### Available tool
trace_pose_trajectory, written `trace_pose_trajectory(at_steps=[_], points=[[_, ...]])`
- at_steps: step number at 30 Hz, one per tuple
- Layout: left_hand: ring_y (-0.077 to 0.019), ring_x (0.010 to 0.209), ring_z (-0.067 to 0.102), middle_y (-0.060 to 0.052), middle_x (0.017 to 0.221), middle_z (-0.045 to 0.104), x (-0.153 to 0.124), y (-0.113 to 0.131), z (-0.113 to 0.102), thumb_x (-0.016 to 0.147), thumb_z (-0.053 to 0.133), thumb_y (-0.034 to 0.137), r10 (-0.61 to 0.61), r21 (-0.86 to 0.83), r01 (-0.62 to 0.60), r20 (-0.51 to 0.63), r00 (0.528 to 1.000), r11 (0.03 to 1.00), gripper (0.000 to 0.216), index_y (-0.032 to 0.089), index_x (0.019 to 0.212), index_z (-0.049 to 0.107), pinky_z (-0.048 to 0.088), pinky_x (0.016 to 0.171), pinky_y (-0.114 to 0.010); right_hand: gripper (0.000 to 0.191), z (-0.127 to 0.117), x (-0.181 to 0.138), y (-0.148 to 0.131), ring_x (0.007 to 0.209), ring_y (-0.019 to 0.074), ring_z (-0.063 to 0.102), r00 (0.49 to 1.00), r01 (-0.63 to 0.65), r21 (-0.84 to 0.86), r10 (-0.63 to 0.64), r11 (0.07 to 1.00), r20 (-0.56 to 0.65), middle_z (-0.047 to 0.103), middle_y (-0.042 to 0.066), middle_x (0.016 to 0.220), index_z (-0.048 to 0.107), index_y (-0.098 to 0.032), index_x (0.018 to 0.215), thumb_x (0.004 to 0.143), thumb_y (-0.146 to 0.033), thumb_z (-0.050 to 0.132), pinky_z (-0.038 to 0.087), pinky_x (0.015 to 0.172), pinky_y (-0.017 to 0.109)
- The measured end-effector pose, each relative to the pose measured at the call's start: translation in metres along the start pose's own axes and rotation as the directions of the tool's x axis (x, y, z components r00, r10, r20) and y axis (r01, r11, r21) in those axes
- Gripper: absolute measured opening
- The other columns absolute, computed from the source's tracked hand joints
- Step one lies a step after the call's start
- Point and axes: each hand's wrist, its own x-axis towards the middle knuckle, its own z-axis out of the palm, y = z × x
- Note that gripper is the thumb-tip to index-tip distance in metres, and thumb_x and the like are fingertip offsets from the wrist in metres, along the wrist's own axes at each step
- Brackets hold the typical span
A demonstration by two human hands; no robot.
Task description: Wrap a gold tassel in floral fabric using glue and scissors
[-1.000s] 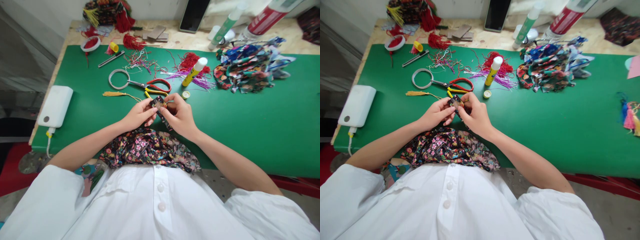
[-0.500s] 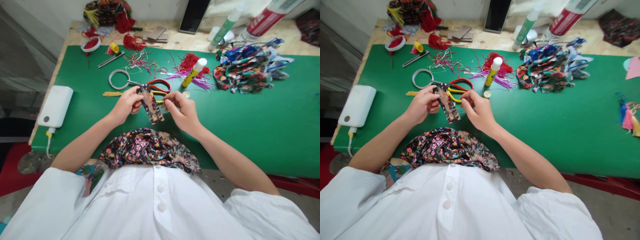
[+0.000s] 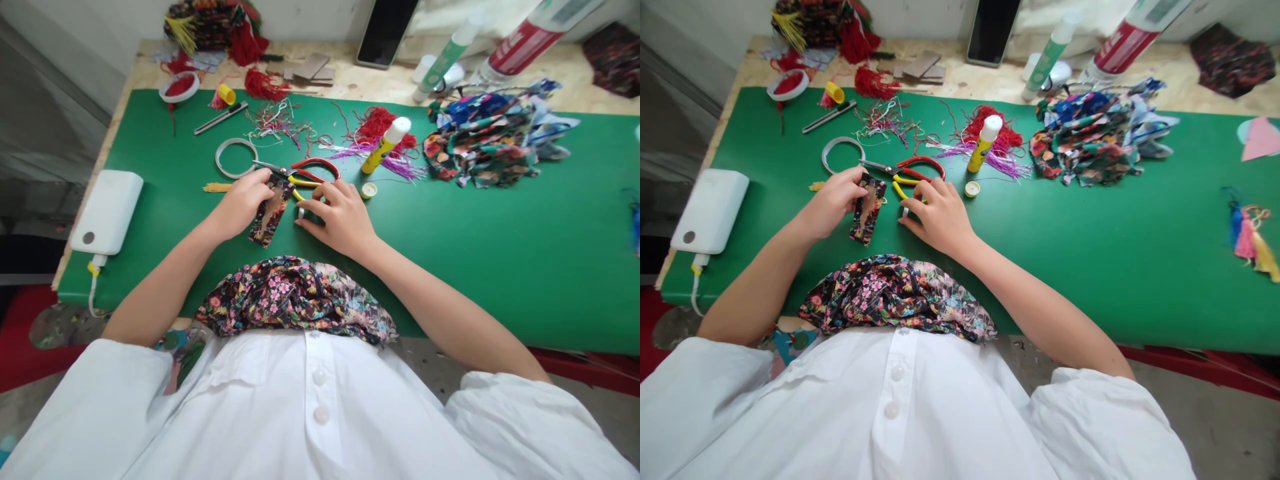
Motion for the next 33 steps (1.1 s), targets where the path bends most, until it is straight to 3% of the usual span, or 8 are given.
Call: trace_pose_trajectory(at_steps=[8,15,18,21,24,28,30,33], points=[[-0.0114,0.059,0.041,0.002,0.062,0.042,-0.003,0.006,0.006,0.072,0.05,0.012,0.003,-0.013,-0.003,-0.004,1.0,1.0,0.015,0.02,0.065,0.04,0.031,0.053,-0.022,0.034,0.004,-0.001,-0.005,0.092,0.0251,0.054,0.999,0.046,-0.034,-0.046,0.998,-0.02,0.068,0.01,0.093,0.075,-0.019,0.092,0.103,-0.031,0.045,0.039,0.083,0.041],[-0.0085,0.052,0.041,0.004,0.06,0.051,-0.007,0.009,0.012,0.077,0.061,0.024,-0.045,-0.078,0.054,0.109,0.993,0.995,0.008,0.018,0.081,0.058,0.031,0.051,-0.021,0.035,0.001,0.001,-0.007,0.089,0.0247,0.055,0.998,0.044,-0.111,-0.048,0.993,-0.038,0.066,0.01,0.084,0.069,-0.019,0.082,0.103,-0.02,0.041,0.041,0.084,0.041],[-0.0095,0.057,0.049,0.003,0.066,0.059,-0.007,0.005,0.012,0.08,0.062,0.028,-0.024,-0.049,0.032,0.157,0.987,0.998,0.016,0.016,0.091,0.064,0.037,0.056,-0.021,0.032,-0.003,0.0,0.0,0.088,0.025,0.058,0.994,0.023,-0.054,-0.029,0.998,-0.104,0.068,0.01,0.086,0.067,-0.019,0.087,0.104,-0.026,0.041,0.042,0.082,0.041],[-0.0115,0.064,0.057,0.0,0.074,0.067,-0.008,0.001,0.012,0.084,0.062,0.033,-0.006,0.019,0.002,0.182,0.983,1.0,0.028,0.015,0.104,0.068,0.043,0.063,-0.022,0.028,-0.017,-0.003,0.017,0.083,0.0228,0.06,0.966,-0.008,0.043,0.019,0.999,-0.259,0.069,0.009,0.085,0.065,-0.019,0.092,0.104,-0.028,0.042,0.043,0.079,0.038],[-0.014,0.067,0.061,-0.003,0.078,0.071,-0.011,-0.001,0.013,0.088,0.059,0.04,0.004,0.147,-0.04,0.236,0.972,0.988,0.04,0.014,0.117,0.069,0.045,0.066,-0.024,0.023,-0.046,-0.008,0.045,0.082,0.0215,0.061,0.871,-0.097,0.122,0.143,0.988,-0.471,0.069,0.011,0.087,0.065,-0.02,0.092,0.102,-0.03,0.047,0.042,0.079,0.037],[-0.0198,0.089,0.068,-0.008,0.102,0.077,-0.014,-0.004,0.019,0.095,0.052,0.041,0.107,0.327,-0.207,0.299,0.948,0.922,0.043,0.017,0.126,0.068,0.05,0.084,-0.029,0.025,-0.09,-0.016,0.093,0.063,0.0159,0.056,0.613,-0.413,0.137,0.386,0.9,-0.689,0.066,0.011,0.073,0.069,-0.015,0.093,0.101,-0.03,0.051,0.038,0.066,0.035],[-0.0219,0.102,0.067,-0.011,0.114,0.074,-0.014,-0.009,0.024,0.097,0.048,0.037,0.192,0.39,-0.298,0.288,0.938,0.871,0.041,0.017,0.127,0.069,0.049,0.093,-0.031,0.022,-0.105,-0.02,0.118,0.066,0.0157,0.058,0.52,-0.625,0.075,0.486,0.777,-0.702,0.07,0.015,0.078,0.073,-0.01,0.092,0.096,-0.025,0.057,0.036,0.068,0.037],[-0.0205,0.096,0.065,-0.012,0.105,0.071,-0.013,-0.02,0.032,0.099,0.042,0.03,0.282,0.457,-0.397,0.301,0.911,0.796,0.044,0.014,0.133,0.064,0.051,0.089,-0.031,0.021,-0.114,-0.026,0.148,0.084,0.0203,0.067,0.473,-0.834,-0.028,0.688,0.551,-0.551,0.076,0.022,0.092,0.077,-0.004,0.098,0.091,-0.02,0.066,0.033,0.074,0.042]])
